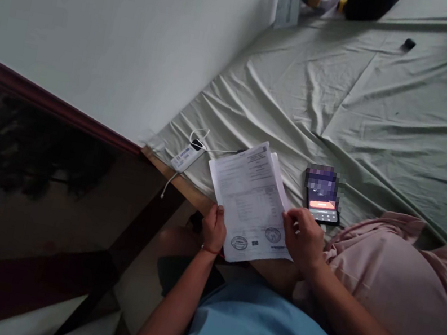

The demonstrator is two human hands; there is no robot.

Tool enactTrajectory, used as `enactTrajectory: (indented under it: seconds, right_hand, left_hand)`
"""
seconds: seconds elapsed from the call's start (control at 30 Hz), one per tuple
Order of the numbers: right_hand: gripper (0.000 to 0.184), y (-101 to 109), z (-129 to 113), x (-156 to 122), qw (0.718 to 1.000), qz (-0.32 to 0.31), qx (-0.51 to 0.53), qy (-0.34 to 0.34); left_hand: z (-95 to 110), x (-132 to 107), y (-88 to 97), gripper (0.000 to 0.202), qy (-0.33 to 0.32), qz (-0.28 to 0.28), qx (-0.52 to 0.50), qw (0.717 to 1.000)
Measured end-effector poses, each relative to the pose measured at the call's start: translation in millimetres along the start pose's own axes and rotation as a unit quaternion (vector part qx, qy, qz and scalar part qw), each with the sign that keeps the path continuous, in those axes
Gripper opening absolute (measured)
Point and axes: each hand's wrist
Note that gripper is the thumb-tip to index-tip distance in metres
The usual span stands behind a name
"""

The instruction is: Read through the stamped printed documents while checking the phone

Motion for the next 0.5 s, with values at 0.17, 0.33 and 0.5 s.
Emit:
enactTrajectory:
  seconds: [0.17,0.33,0.5]
  right_hand:
    - [0.019,-1.5,3.3,-3.5,0.999,-0.002,-0.040,-0.011]
    - [0.022,-1.8,7.9,-4.2,0.994,-0.001,-0.108,-0.014]
    - [0.026,-2.7,8.0,-4.6,0.992,-0.005,-0.125,-0.024]
  left_hand:
    - [-1.8,-1.4,0.0,0.054,-0.008,0.013,0.026,1.000]
    - [-1.5,-1.4,-0.3,0.047,-0.007,0.016,0.050,0.999]
    - [-0.5,-0.8,-1.0,0.047,-0.008,0.015,0.054,0.998]
Point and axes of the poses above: each hand's wrist, its own x-axis towards the middle knuckle, its own y-axis out of the back of the hand, z = x × y, and after that the axes turned 8 degrees about x, right-handed
